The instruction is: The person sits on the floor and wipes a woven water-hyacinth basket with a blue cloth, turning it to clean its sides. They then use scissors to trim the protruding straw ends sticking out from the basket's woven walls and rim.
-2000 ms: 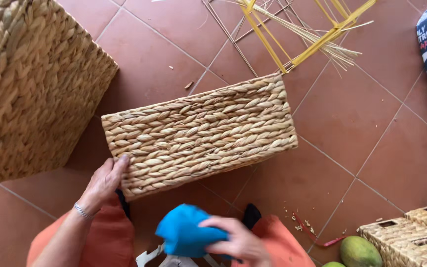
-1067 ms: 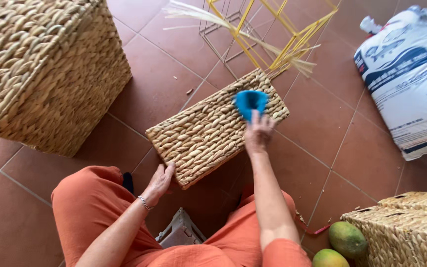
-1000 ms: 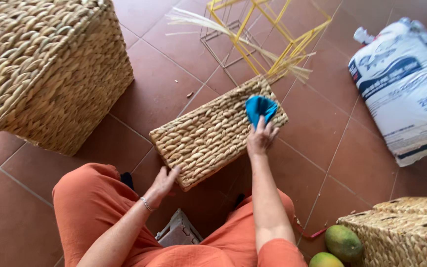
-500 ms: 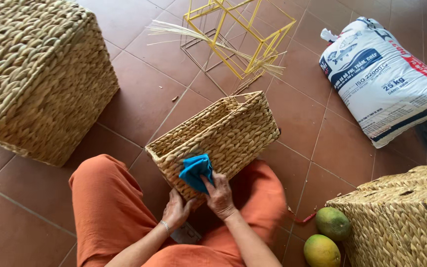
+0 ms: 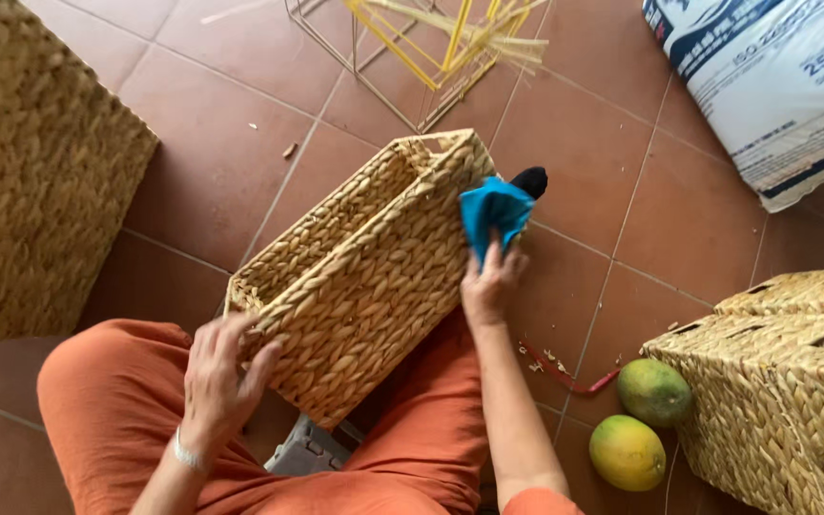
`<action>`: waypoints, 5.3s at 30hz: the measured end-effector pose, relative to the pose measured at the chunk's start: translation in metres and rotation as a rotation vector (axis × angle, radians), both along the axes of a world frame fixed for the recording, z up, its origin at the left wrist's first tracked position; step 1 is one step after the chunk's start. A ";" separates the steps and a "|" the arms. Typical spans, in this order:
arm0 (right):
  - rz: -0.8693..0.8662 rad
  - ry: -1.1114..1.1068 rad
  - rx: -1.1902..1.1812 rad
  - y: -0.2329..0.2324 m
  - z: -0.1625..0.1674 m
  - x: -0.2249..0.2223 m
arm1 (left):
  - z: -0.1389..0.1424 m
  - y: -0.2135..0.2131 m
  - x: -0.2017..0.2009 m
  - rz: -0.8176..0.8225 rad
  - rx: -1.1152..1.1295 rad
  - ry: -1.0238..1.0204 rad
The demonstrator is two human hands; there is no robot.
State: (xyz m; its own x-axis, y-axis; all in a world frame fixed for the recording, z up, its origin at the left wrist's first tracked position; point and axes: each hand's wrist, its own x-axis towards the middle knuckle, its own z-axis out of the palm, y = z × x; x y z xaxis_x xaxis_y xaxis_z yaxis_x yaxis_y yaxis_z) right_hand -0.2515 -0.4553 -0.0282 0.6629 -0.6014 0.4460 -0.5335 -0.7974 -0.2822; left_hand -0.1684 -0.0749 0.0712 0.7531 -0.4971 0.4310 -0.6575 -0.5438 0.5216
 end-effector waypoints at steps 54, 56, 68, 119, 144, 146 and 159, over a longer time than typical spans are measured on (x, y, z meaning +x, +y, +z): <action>0.705 0.076 -0.012 0.212 0.007 -0.093 | -0.059 0.000 0.070 -0.017 0.035 0.553; 0.790 0.002 -0.071 0.214 0.012 -0.096 | -0.062 0.004 0.079 -0.008 0.094 0.526; -0.155 -0.300 0.607 -0.085 -0.007 0.011 | -0.025 -0.030 0.103 -0.157 0.303 0.826; 0.501 0.037 -0.349 0.080 0.194 -0.018 | 0.055 -0.024 -0.008 -0.211 -0.378 0.790; 0.219 -0.122 -0.287 0.037 0.212 0.086 | -0.023 -0.049 0.047 -0.135 -0.432 1.009; 0.229 0.018 -0.183 0.052 0.204 0.084 | -0.021 -0.045 0.053 -0.089 -0.420 1.011; 0.623 0.078 -0.359 0.094 0.127 0.010 | 0.008 -0.055 0.050 0.009 -0.485 0.971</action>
